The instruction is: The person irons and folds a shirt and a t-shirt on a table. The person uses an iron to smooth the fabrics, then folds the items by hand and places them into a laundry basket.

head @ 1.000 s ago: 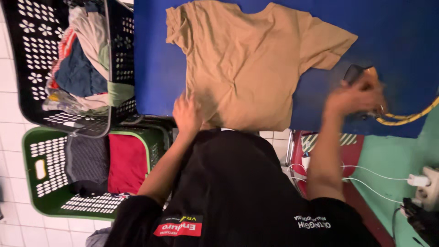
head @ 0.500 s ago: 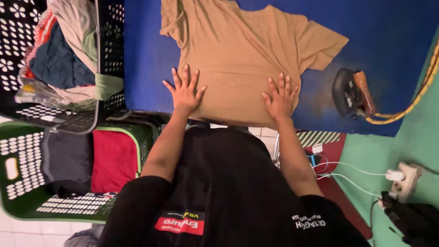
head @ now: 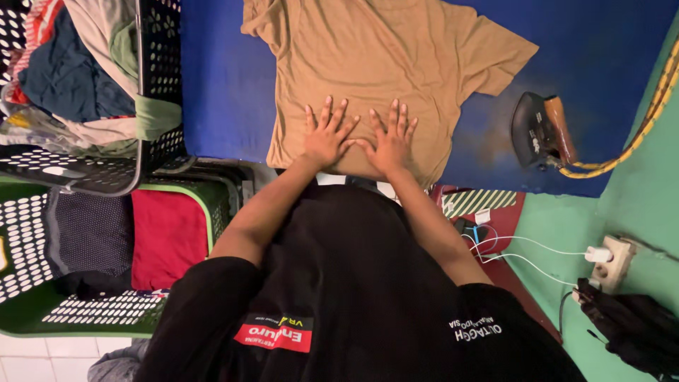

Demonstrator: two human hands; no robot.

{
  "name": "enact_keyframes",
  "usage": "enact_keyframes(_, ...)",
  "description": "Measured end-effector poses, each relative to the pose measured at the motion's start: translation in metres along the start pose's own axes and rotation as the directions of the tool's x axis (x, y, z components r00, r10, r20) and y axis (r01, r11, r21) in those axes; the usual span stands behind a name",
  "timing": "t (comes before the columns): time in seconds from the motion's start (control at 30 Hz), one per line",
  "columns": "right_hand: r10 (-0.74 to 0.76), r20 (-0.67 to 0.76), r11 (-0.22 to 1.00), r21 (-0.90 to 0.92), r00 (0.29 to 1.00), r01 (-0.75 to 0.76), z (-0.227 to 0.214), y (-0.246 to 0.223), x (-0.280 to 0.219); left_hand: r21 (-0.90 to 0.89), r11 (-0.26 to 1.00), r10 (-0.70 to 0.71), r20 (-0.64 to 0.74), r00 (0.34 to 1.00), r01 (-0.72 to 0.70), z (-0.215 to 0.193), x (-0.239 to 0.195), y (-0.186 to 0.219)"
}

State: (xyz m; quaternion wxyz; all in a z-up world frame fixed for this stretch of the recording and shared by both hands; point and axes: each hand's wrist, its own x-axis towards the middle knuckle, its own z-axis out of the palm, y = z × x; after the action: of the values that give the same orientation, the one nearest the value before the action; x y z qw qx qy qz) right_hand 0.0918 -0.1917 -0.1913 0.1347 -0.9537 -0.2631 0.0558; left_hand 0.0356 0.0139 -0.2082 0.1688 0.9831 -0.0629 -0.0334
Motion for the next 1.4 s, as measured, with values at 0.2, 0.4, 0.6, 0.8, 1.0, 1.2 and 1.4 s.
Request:
enact_keyframes(0.2,-0.023,0.075,0.995,-0.1,0.997,0.03,-0.012,0.013,-0.017,0.003,0.997,0.078,-0.017,0.997,-0.078,0.008,-0.012,-0.015)
enact_keyframes(0.4,0.015,-0.139,0.999,0.04,0.99,-0.009,-0.008,0.008,-0.007,-0.157,0.977,-0.151,-0.03,0.988,0.144,0.005,0.003,0.006)
enact_keyframes(0.6,-0.021,-0.227,0.964,0.253,0.974,0.08,0.005,-0.003,0.048,0.119,0.983,-0.115,-0.207,0.972,0.141,0.03,-0.009,0.016)
enact_keyframes(0.8,0.022,-0.218,0.954,0.296,0.976,0.045,-0.007,-0.013,0.078,0.037,0.995,-0.086,-0.201,0.976,0.095,0.021,-0.018,0.015)
enact_keyframes(1.0,0.114,-0.186,0.957,0.284,0.976,-0.057,0.003,-0.018,0.079,-0.003,0.996,-0.083,-0.219,0.972,0.084,0.029,-0.019,0.012)
enact_keyframes(1.2,0.132,-0.19,0.953,0.295,0.973,-0.072,0.013,-0.015,0.077,0.071,0.997,-0.029,-0.128,0.991,0.038,0.042,-0.021,0.008)
enact_keyframes(1.4,0.141,-0.179,0.971,0.217,0.974,-0.101,0.023,-0.008,0.083,0.068,0.997,-0.031,-0.07,0.997,0.036,0.035,-0.03,0.014)
